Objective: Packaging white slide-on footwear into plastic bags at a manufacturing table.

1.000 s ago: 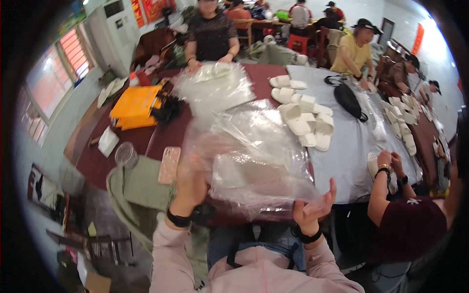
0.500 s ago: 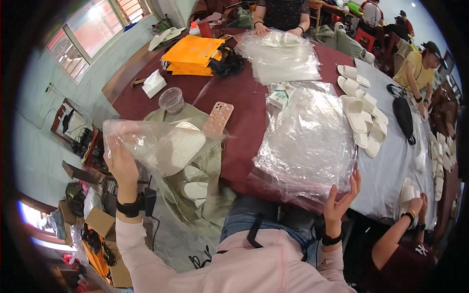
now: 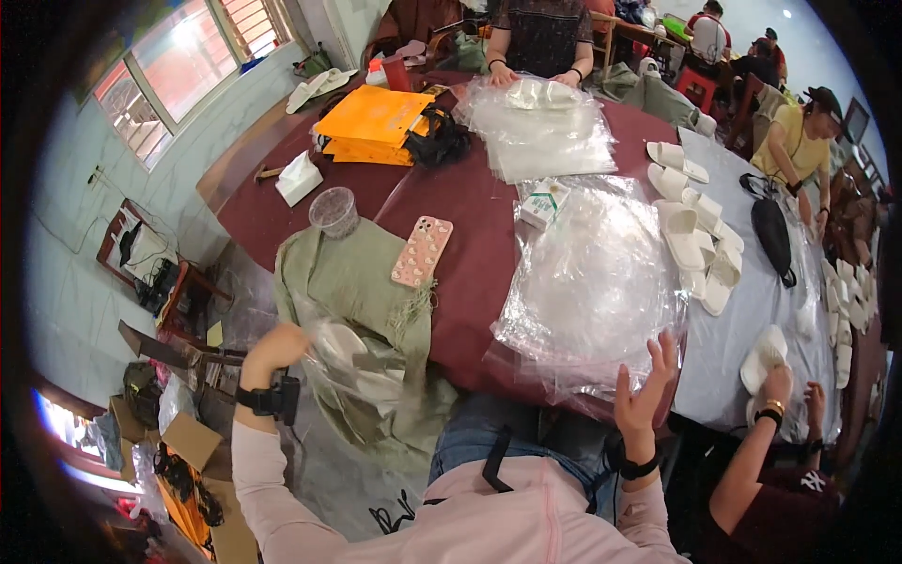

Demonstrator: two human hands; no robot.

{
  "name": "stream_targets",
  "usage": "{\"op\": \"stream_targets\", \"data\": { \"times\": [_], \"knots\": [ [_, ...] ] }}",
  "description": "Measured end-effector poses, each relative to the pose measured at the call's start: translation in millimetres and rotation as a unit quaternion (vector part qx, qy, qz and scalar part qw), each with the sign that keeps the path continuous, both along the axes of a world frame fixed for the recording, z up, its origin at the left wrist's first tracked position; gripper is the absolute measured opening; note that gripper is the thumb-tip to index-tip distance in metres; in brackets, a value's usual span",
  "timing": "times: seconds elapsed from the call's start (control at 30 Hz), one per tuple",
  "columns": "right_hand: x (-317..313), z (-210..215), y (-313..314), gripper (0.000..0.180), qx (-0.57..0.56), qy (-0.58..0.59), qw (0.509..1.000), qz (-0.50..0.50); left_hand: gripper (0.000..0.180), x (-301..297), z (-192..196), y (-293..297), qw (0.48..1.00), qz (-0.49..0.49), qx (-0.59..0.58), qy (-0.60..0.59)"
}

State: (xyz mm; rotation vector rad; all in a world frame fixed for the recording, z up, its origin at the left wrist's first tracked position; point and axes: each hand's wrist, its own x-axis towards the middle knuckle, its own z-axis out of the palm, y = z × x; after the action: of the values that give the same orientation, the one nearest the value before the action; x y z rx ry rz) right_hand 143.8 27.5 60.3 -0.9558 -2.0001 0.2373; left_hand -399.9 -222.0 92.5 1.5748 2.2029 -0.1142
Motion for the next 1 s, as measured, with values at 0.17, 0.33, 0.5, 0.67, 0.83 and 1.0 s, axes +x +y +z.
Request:
{"op": "stream_targets", "data": {
  "times": [0.17,0.33,0.5,0.67,0.83,1.0],
  "knots": [
    [-6,4,17,0.060,-0.014,-0.081,0.995,-0.056,0.035,42,-39,59,0.886,0.367,0.009,-0.282],
    [-19,4,15,0.061,0.022,-0.140,0.988,-0.053,0.045,17,-139,51,0.811,0.413,0.206,-0.359],
    [-26,-6,10,0.062,-0.006,-0.199,0.979,-0.033,0.057,11,-186,26,0.833,0.392,0.181,-0.346],
    [-14,-26,11,0.060,-0.033,-0.209,0.976,-0.045,0.047,60,-98,86,0.965,0.216,-0.134,-0.062],
    [-15,-30,10,0.061,-0.044,-0.215,0.974,-0.053,0.041,113,-16,159,0.912,0.174,0.232,-0.292],
    [-14,-20,2,0.062,-0.060,-0.194,0.979,-0.028,0.062,63,-93,231,0.914,0.092,0.373,-0.131]
  ]
}}
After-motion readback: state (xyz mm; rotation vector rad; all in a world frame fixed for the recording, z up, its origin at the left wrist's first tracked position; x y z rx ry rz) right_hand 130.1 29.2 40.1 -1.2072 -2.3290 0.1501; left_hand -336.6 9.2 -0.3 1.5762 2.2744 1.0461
